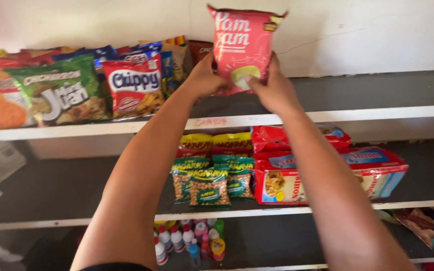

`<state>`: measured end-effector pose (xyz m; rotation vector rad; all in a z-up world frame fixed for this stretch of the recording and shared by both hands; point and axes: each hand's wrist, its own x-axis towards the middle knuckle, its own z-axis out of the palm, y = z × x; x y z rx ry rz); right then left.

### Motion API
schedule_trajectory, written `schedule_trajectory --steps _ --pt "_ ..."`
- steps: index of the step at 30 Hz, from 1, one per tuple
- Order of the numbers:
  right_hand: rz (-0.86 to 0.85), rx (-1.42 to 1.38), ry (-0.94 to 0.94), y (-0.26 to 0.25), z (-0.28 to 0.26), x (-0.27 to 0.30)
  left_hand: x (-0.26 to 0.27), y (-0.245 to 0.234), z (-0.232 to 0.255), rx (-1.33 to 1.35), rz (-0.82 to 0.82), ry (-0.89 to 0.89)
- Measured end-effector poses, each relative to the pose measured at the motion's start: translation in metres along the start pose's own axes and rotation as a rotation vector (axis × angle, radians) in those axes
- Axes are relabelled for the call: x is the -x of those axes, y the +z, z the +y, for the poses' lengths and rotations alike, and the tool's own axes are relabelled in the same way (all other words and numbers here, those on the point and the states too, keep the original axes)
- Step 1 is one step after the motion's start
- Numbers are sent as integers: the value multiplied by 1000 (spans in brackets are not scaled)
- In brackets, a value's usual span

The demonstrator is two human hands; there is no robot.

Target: Organizing and arranging various bags of snacks and noodle packets on a grocery store shelf.

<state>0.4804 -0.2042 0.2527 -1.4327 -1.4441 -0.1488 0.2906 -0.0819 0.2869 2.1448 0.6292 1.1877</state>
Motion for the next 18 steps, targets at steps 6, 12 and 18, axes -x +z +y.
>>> schedule_trajectory --steps 6,12,18 --pt "69 -177 -281 -10 -9 15 33 -15 16 -315 193 544" --pt "195 -295 -544 4 -18 45 107 -37 66 -325 195 608" --pt "313 -324 -625 37 -79 118 182 -79 54 -415 241 739"
